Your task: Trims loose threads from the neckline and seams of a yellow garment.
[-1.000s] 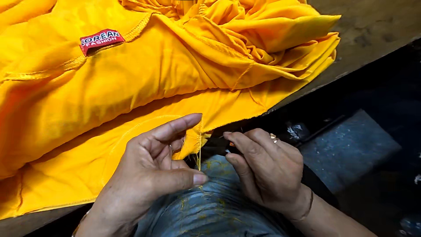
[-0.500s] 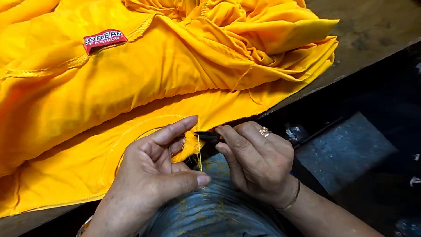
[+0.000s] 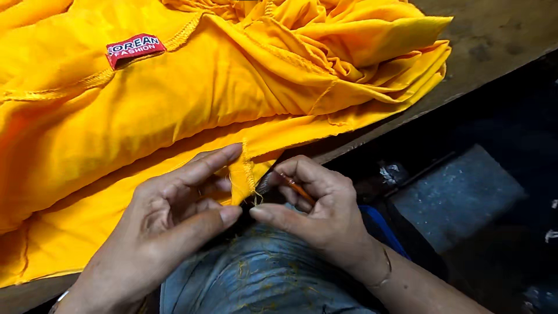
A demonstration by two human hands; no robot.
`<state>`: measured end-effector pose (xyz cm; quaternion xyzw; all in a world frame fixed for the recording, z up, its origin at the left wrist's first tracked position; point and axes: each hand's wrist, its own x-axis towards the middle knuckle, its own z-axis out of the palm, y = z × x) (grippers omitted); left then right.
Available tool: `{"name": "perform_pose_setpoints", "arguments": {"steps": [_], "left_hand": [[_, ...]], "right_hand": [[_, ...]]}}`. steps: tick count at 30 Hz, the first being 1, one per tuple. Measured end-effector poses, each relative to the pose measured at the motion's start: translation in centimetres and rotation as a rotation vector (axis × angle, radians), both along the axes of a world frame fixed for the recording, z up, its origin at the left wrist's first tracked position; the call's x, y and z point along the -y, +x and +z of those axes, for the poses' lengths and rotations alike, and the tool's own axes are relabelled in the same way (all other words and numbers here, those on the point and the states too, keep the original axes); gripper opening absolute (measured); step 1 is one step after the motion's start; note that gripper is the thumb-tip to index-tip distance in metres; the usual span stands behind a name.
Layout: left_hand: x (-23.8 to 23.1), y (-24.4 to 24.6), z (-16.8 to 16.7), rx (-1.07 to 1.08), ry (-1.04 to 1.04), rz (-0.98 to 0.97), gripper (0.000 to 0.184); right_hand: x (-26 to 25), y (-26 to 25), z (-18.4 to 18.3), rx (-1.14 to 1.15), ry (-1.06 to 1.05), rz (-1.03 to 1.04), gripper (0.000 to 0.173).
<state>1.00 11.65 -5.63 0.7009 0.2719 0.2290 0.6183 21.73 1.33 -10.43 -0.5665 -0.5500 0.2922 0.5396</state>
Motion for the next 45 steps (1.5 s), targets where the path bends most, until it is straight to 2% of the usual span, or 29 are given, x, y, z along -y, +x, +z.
{"name": "perform_pose_setpoints", "arguments": {"steps": [1,5,10,15,18,19,22,23,29,40,42,45], "left_hand": [[0.0,0.1,0.0,0.016,-0.038,0.024,0.054],[0.7,0.9,-0.1,0.03,-0.142,0.15,0.041],[1.4,1.9,-0.4,-0.019,-0.139,0.285,0.036],[1.4,2.7,-0.6,-0.082,-0.056,0.306,0.066],[1.1,2.6,-0.6,-0.086,-0.058,0.282,0.071],[0.9,2.3,-0.5,-0.077,-0.076,0.262,0.073],[0.4,1.6,-0.4,-0.04,-0.174,0.224,0.075],[0.2,1.3,-0.4,-0.036,-0.222,0.221,0.076],[0.0,1.2,-0.6,-0.013,-0.351,0.212,0.074],[0.0,1.1,-0.6,-0.011,-0.374,0.178,0.078],[0.3,1.1,-0.4,-0.008,-0.331,0.18,0.078],[1.6,0.9,-0.1,-0.055,-0.083,0.146,0.073]], "right_hand": [[-0.2,-0.4,0.0,0.012,-0.002,0.001,0.03],[-0.7,-1.2,0.3,0.016,0.067,0.036,0.002],[0.1,-1.3,-0.3,0.287,0.273,0.092,0.009],[0.8,-1.8,-0.4,0.462,0.362,0.154,0.014],[0.8,-1.8,-0.7,0.481,0.368,0.164,0.015],[0.8,-1.6,-0.7,0.489,0.342,0.154,0.019],[1.1,-0.5,-0.5,0.59,0.217,0.047,0.044],[1.1,0.0,-0.7,0.645,0.202,0.0,0.046],[1.0,0.3,-1.2,0.831,0.255,-0.119,0.037],[0.2,0.0,-1.3,0.849,0.273,-0.088,0.027],[0.3,0.5,-1.2,0.735,0.259,-0.046,0.029],[1.2,2.7,-0.5,0.38,0.193,0.051,0.031]]}}
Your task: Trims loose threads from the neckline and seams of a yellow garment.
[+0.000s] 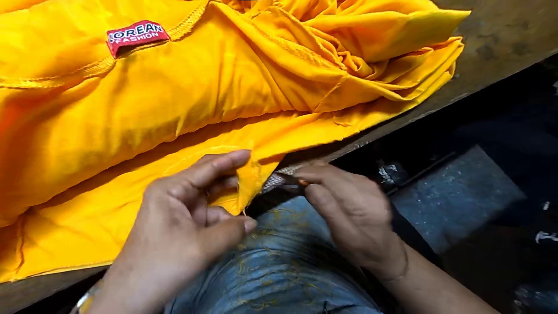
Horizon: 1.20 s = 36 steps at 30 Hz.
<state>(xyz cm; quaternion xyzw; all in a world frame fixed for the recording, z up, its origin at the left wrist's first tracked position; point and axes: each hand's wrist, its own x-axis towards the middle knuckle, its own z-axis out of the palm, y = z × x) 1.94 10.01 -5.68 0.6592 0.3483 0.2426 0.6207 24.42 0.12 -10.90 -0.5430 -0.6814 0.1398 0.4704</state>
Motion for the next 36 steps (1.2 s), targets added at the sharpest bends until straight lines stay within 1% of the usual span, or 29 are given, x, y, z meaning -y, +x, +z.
{"name": "perform_pose_setpoints", "arguments": {"steps": [1,3,5,8,10,13,15,17,18,20,22,24,25,27,28,30,32,34,36], "left_hand": [[0.9,-0.1,-0.1,-0.001,0.078,-0.026,0.07],[3.1,-0.1,-0.9,0.01,0.168,-0.091,0.061],[5.5,0.1,-2.3,0.005,0.196,-0.164,0.05],[8.0,0.2,-3.6,-0.04,0.205,-0.203,0.043],[9.0,0.3,-4.0,0.029,0.135,-0.25,0.039],[9.4,0.6,-4.9,0.085,0.084,-0.304,0.03],[9.0,1.2,-5.3,0.132,-0.048,-0.251,0.026],[8.2,1.8,-5.7,0.218,-0.318,-0.178,0.029],[7.6,2.1,-6.1,0.28,-0.471,-0.174,0.034],[6.3,2.5,-7.3,0.465,-0.757,-0.242,0.045],[5.4,3.0,-8.6,0.65,-0.911,-0.334,0.053],[4.8,3.7,-8.9,0.766,-1.004,-0.356,0.066],[4.6,3.9,-8.8,0.809,-1.044,-0.349,0.072],[4.3,4.4,-8.3,0.862,-1.091,-0.307,0.076],[4.2,4.5,-8.1,0.866,-1.1,-0.286,0.074],[4.3,4.7,-7.6,0.852,-1.081,-0.262,0.069],[4.4,4.5,-6.7,0.83,-0.984,-0.237,0.063],[4.6,4.1,-5.4,0.82,-0.854,-0.116,0.054],[4.6,3.8,-4.2,0.807,-0.733,0.097,0.047]], "right_hand": [[0.4,0.8,0.4,-0.123,-0.036,0.008,0.029],[1.0,2.1,1.2,-0.307,-0.105,-0.012,0.021],[1.0,2.9,2.1,-0.365,-0.138,-0.081,0.011],[0.1,2.6,3.6,-0.248,-0.177,-0.154,0.011],[-0.9,1.8,4.1,-0.154,-0.161,-0.102,0.011],[-2.7,0.0,4.1,0.109,-0.145,-0.071,0.014],[-3.9,-1.2,4.1,0.325,-0.193,-0.076,0.019],[-4.8,-2.0,4.4,0.527,-0.304,-0.071,0.02],[-5.1,-2.2,4.8,0.589,-0.374,-0.064,0.02],[-5.4,-2.0,5.7,0.65,-0.446,-0.033,0.019],[-5.5,-1.5,6.1,0.657,-0.462,0.006,0.019],[-5.4,-0.8,5.7,0.572,-0.43,0.032,0.016],[-5.3,-0.4,5.5,0.475,-0.42,0.047,0.013],[-5.0,0.5,5.2,0.19,-0.371,0.117,0.012],[-4.8,0.9,5.2,0.041,-0.338,0.155,0.01],[-4.5,1.6,5.1,-0.183,-0.271,0.175,0.007],[-4.2,1.9,5.0,-0.368,-0.253,0.163,0.007],[-3.6,1.9,4.6,-0.467,-0.25,0.132,0.006],[-2.9,1.7,4.0,-0.481,-0.236,0.097,0.006]]}}
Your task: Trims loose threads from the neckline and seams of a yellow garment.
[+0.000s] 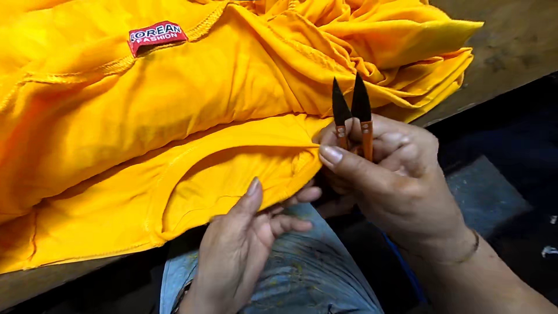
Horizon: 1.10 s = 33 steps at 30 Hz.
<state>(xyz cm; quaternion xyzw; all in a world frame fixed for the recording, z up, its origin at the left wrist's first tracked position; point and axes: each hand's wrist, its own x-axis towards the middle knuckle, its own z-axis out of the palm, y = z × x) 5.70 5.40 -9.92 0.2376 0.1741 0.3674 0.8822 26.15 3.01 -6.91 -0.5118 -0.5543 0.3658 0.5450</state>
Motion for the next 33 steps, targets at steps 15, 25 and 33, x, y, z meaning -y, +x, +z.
{"name": "perform_pose_setpoints", "arguments": {"steps": [15,25,33], "left_hand": [[-0.3,0.5,0.5,0.002,0.013,0.289,0.023],[-0.2,0.7,0.8,-0.079,0.079,0.294,0.02],[0.1,0.7,1.1,-0.081,0.023,0.297,0.019]], "right_hand": [[1.5,-2.8,-2.7,0.091,0.042,-0.167,0.006],[3.5,0.0,-1.4,0.991,0.351,-0.318,0.037],[3.3,-0.1,-1.6,1.005,0.426,-0.301,0.034]]}}
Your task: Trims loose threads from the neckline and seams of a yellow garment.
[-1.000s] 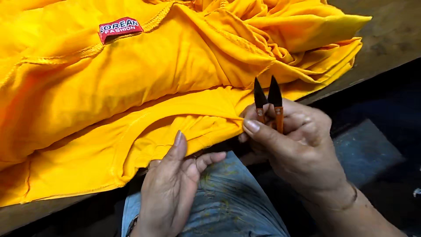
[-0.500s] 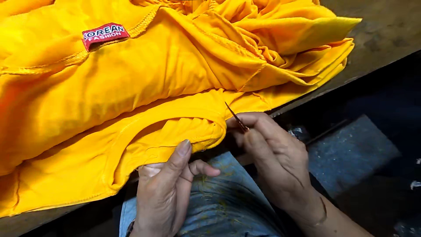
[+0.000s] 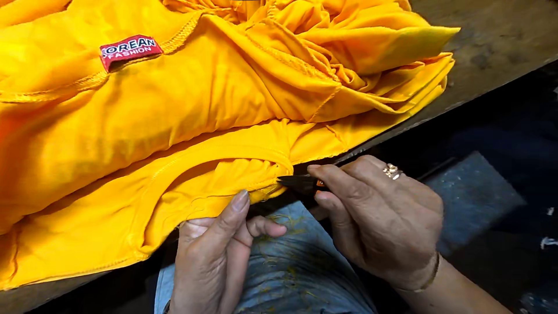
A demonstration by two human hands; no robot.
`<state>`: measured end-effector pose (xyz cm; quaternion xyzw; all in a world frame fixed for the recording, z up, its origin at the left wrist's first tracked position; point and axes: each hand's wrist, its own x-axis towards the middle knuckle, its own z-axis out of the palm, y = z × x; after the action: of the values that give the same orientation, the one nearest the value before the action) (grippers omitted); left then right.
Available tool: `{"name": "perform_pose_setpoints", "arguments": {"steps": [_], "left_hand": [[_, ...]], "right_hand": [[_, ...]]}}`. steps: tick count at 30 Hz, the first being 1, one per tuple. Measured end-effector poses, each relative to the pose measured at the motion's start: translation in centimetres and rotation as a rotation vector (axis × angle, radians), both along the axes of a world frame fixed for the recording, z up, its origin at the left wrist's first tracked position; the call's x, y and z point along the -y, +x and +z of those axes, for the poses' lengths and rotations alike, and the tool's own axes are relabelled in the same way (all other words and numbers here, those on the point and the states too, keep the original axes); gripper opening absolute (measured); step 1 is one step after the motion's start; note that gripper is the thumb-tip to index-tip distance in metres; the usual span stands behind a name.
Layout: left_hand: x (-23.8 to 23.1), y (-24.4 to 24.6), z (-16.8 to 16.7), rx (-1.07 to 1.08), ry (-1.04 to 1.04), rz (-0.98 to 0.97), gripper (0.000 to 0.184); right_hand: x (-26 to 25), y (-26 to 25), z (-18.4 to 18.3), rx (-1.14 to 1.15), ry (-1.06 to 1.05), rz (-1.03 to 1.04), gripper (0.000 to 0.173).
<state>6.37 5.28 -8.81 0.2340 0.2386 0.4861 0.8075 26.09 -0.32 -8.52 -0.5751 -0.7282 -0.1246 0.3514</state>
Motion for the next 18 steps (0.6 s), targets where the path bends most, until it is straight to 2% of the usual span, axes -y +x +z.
{"name": "perform_pose_setpoints", "arguments": {"steps": [18], "left_hand": [[0.01,-0.13,-0.1,0.106,-0.127,-0.017,0.019]], "right_hand": [[-0.45,-0.32,-0.22,-0.028,-0.021,0.017,0.033]]}}
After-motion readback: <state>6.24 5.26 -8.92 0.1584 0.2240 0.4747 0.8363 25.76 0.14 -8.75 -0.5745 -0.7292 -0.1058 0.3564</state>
